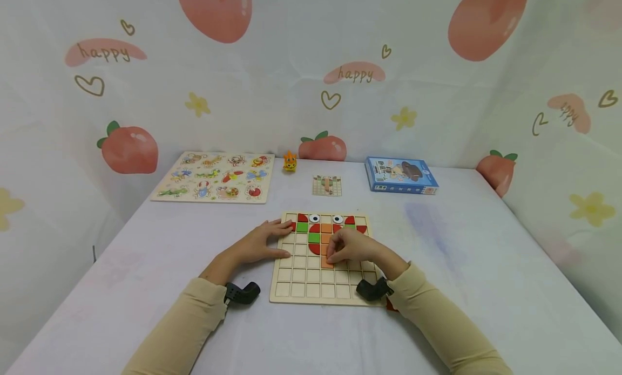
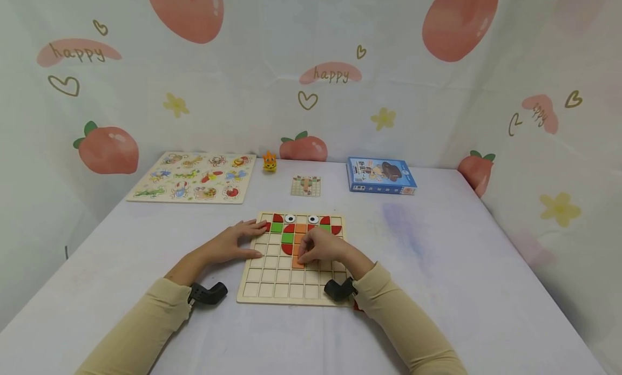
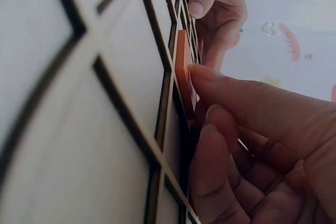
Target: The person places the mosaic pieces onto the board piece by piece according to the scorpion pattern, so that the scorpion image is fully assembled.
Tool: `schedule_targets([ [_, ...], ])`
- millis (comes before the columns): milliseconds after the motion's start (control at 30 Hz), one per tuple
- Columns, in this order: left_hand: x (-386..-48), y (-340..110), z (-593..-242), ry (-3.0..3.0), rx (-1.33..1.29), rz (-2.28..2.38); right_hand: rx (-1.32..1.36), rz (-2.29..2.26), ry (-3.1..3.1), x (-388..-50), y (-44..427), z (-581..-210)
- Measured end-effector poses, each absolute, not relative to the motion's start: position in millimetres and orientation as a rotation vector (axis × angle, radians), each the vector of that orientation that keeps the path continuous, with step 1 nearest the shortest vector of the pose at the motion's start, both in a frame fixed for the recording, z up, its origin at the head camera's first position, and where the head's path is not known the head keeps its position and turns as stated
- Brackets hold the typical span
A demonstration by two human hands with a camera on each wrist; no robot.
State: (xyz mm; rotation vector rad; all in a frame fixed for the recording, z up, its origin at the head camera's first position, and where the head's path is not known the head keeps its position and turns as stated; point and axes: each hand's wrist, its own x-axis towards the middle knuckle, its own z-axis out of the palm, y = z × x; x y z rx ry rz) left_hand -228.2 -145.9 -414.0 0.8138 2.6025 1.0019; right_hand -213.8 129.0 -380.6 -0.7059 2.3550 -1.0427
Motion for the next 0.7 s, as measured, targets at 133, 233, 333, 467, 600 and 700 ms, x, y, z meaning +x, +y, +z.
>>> schedule_targets([
  [133, -228, -146, -414, 2.605, 0.82, 0.997, -0.716, -1.021, 2.354, -215, 131, -379],
  [233, -229, -146, -414, 2.606, 0.824, 0.994, -0.714, -1.024, 2.344, -216, 134, -379],
  [333, -229, -146, -414, 2.606, 0.828, 0.995, -0.704, -1.03, 2.342, -216, 139, -378],
  [467, -230, -146, -414, 2.607, 0.832, 0.994, -0.71, -1.026, 2.355, -215, 149, -375],
  [600, -230, -146, -414, 2.606, 0.831, 0.992, -0.709, -1.021, 2.361, -209, 161, -370],
  [700, -230, -146, -414, 2.605, 0.832, 0.991, -0.676, -1.003, 2.369, -203, 171, -368],
])
